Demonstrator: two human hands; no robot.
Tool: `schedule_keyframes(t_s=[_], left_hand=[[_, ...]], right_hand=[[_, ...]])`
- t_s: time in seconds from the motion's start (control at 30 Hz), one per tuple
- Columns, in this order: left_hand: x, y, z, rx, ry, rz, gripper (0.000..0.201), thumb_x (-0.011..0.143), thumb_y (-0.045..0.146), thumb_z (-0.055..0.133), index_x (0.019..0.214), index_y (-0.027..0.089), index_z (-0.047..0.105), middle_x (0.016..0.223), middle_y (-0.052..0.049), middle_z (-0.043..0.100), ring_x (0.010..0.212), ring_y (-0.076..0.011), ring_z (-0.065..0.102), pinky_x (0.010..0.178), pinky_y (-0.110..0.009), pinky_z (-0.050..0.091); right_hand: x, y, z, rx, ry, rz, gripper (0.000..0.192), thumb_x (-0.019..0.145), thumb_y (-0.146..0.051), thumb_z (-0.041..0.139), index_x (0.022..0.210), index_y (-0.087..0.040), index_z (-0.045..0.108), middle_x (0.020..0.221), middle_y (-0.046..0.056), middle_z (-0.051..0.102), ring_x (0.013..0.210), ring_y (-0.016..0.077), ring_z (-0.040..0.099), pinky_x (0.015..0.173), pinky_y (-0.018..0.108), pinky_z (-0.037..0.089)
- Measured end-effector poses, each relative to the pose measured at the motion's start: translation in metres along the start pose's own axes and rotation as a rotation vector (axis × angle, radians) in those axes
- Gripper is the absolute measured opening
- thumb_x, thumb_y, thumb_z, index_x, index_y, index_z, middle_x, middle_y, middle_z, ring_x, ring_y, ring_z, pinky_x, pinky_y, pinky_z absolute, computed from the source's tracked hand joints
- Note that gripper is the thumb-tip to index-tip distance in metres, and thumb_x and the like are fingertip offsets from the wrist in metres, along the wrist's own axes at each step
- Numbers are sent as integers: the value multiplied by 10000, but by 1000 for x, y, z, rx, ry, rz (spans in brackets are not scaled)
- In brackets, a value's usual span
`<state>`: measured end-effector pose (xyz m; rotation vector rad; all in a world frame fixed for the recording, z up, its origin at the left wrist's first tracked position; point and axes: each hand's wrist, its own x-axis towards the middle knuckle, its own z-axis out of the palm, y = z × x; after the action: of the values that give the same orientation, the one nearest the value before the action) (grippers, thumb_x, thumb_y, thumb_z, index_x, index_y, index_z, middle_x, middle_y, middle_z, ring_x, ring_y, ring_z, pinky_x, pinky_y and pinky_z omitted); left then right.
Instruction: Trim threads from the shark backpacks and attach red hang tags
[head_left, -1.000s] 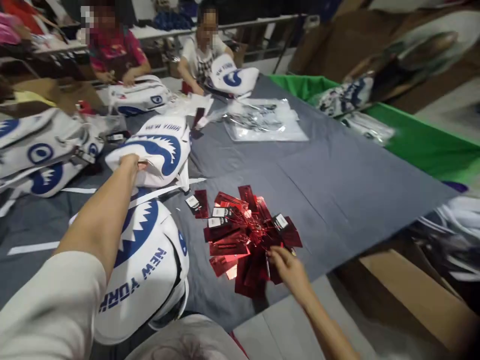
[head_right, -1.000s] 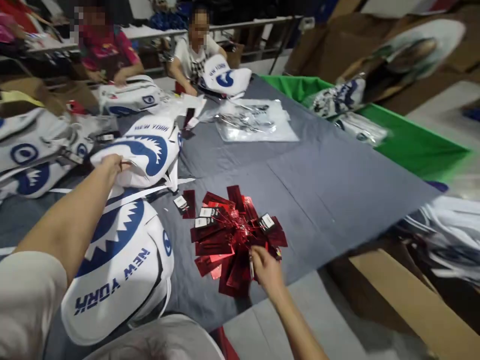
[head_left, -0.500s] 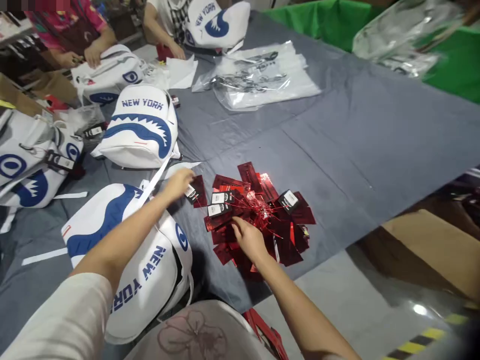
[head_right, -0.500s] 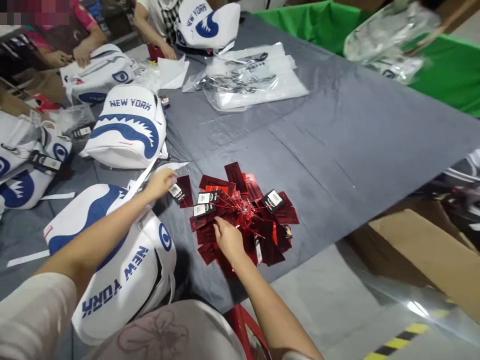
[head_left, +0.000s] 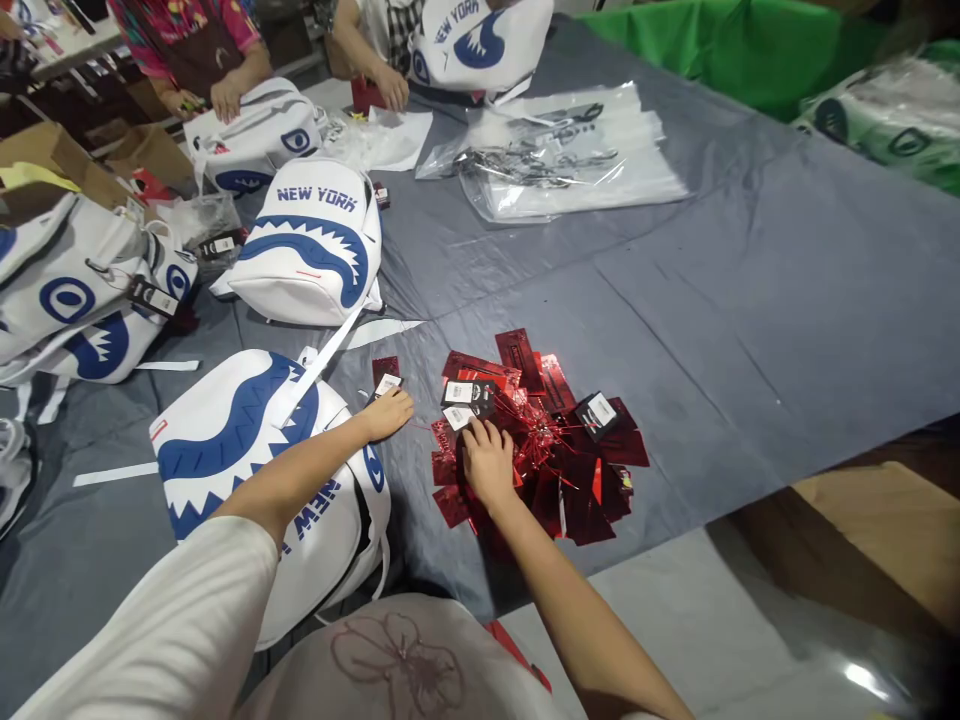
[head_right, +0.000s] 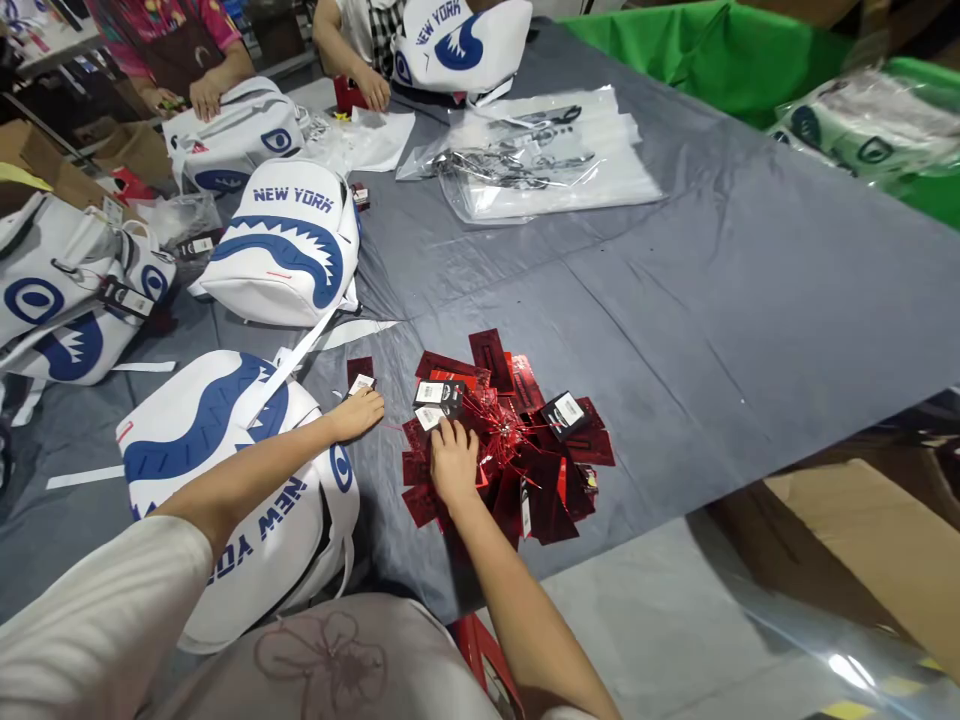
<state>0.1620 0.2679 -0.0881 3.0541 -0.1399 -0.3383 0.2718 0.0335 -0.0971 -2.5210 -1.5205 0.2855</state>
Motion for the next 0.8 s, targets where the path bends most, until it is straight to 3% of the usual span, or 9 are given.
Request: schedule_keyframes(t_s=[0.1, 0.23, 0.37, 0.5, 0.67, 0.8], left_hand=[[-10, 4, 0, 17, 23, -31, 302, 981, 151, 358, 996, 84, 652, 1015, -150, 614, 1030, -246, 496, 1009, -409, 294], [-17, 11, 1, 3, 32, -118, 232, 958, 166, 426, 1008, 101, 643, 1005, -125, 628, 1044, -253, 512, 1032, -425, 295], [-23, 13, 3, -13, 33, -267, 194, 903, 159, 519, 1044, 100, 637, 1038, -141, 636, 1051, -281, 531, 1007, -463, 322], [-30, 18, -1, -61, 27, -271, 175, 874, 123, 548, 1006, 140, 661, 1102, -120, 655, 1114, -264, 538, 1032, -440, 315], [-37, 34, -23, -182, 72, -277, 88, 862, 152, 609, 923, 173, 669, 1010, -60, 702, 1070, -208, 588, 1055, -394, 326], [-52, 51, -53, -303, 211, -346, 145, 943, 229, 526, 1008, 169, 641, 1017, -51, 699, 1021, -175, 603, 1023, -335, 374]], right_hand=[[2, -16, -7, 4, 39, -28, 382, 961, -164, 376, 1272, -128, 595, 1437, 143, 499, 1295, 294, 368, 1076, 431, 240], [26, -50, -1, -19, -62, -113, 404, 988, -155, 327, 1318, -150, 560, 1380, 147, 539, 1245, 271, 425, 1014, 390, 299], [53, -74, 15, -36, -113, -56, 383, 957, -92, 307, 1101, -72, 662, 1110, 215, 648, 1033, 313, 554, 963, 467, 319], [60, -82, 16, -24, -117, -65, 355, 923, -59, 339, 1014, -50, 682, 1033, 225, 670, 988, 314, 585, 1010, 491, 271], [54, -82, -14, 13, -74, -101, 264, 896, -89, 416, 1010, -71, 654, 990, 189, 694, 939, 278, 614, 1063, 469, 220], [45, -88, -55, 59, -47, -133, 235, 924, -136, 399, 994, -106, 621, 949, 141, 698, 895, 245, 632, 988, 419, 327]])
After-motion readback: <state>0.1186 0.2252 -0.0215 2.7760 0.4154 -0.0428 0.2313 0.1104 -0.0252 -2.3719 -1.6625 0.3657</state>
